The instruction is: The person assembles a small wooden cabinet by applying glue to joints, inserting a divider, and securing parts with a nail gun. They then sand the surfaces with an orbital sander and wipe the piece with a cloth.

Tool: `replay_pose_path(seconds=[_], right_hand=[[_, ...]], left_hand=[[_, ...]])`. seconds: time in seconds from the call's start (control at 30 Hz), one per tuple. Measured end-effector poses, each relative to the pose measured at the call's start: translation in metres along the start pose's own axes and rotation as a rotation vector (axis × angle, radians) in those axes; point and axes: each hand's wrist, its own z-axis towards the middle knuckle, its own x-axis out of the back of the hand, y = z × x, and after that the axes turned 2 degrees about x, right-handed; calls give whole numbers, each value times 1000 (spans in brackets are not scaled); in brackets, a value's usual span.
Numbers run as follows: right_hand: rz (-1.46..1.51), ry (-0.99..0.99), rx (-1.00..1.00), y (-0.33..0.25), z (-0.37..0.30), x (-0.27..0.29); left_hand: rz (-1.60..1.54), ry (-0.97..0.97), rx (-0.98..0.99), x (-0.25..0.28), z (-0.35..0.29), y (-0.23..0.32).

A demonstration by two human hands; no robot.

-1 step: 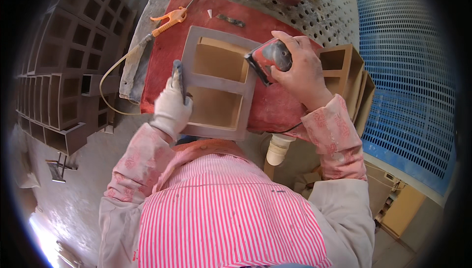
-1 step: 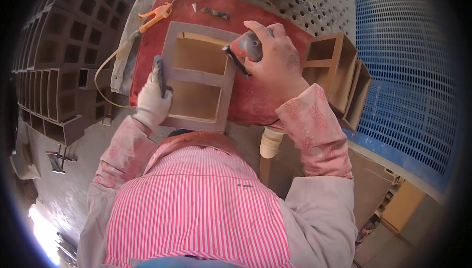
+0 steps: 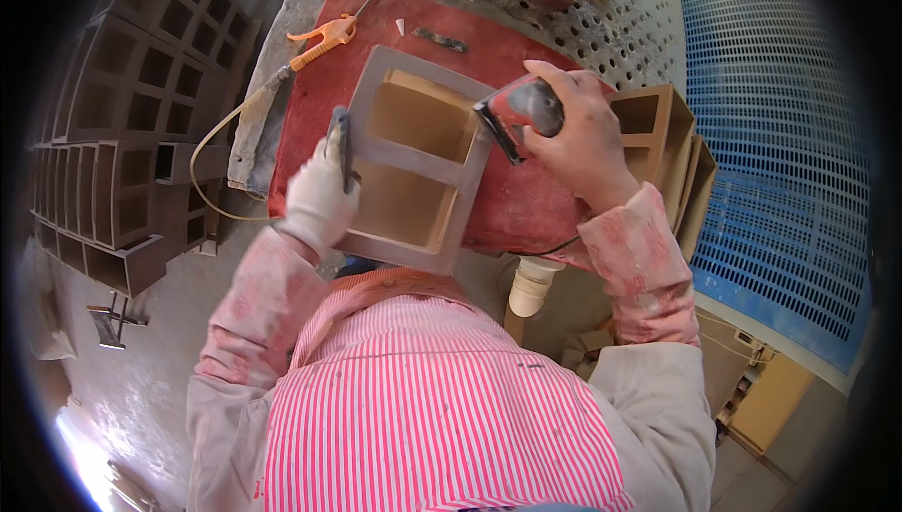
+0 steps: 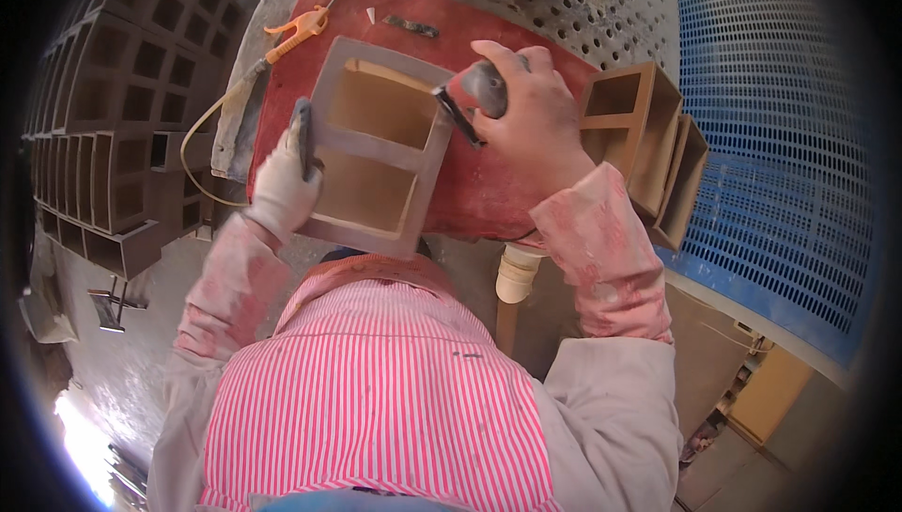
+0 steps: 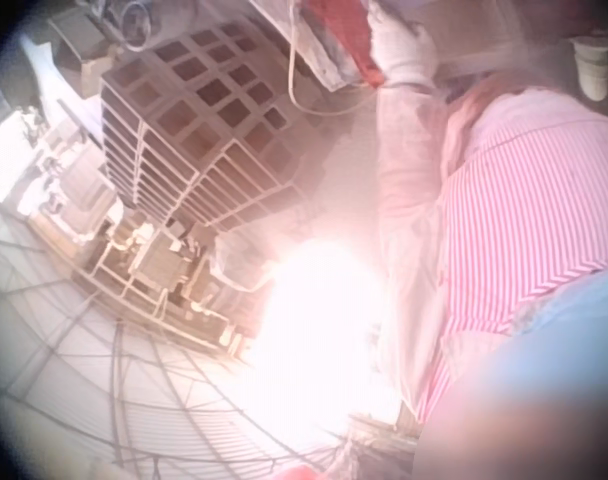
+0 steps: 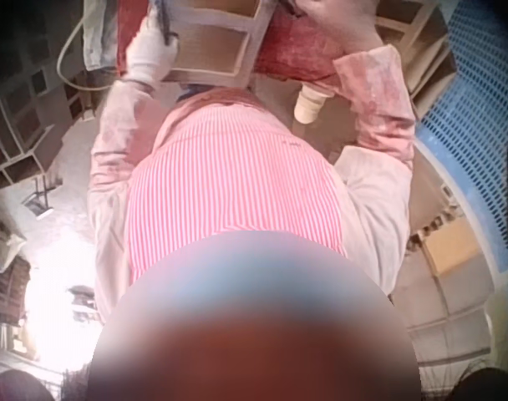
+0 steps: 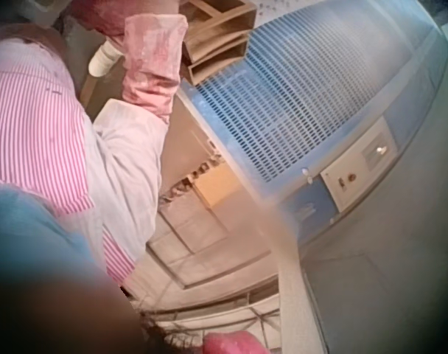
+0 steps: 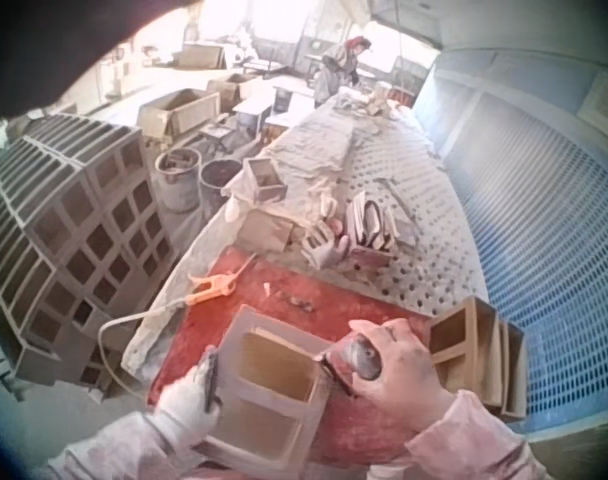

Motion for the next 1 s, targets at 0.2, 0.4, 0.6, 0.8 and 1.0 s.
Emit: replay_pose_path(seconds=[0.2, 0.4, 0.6, 0.8, 1.0], right_hand=[[166, -30, 53, 1, -46, 39], [154, -244, 225, -16, -85, 41], [178, -344, 392, -49, -99, 13], [217, -446, 483, -69, -81, 1], [212, -433, 488, -72, -81, 2]], left_hand=[[232, -150, -367, 42, 78, 2], [314, 168, -383, 28, 28, 9], [185, 30, -403, 30, -73, -21], [121, -25, -389, 1, -86, -34], [74, 1, -382, -4, -87, -34]])
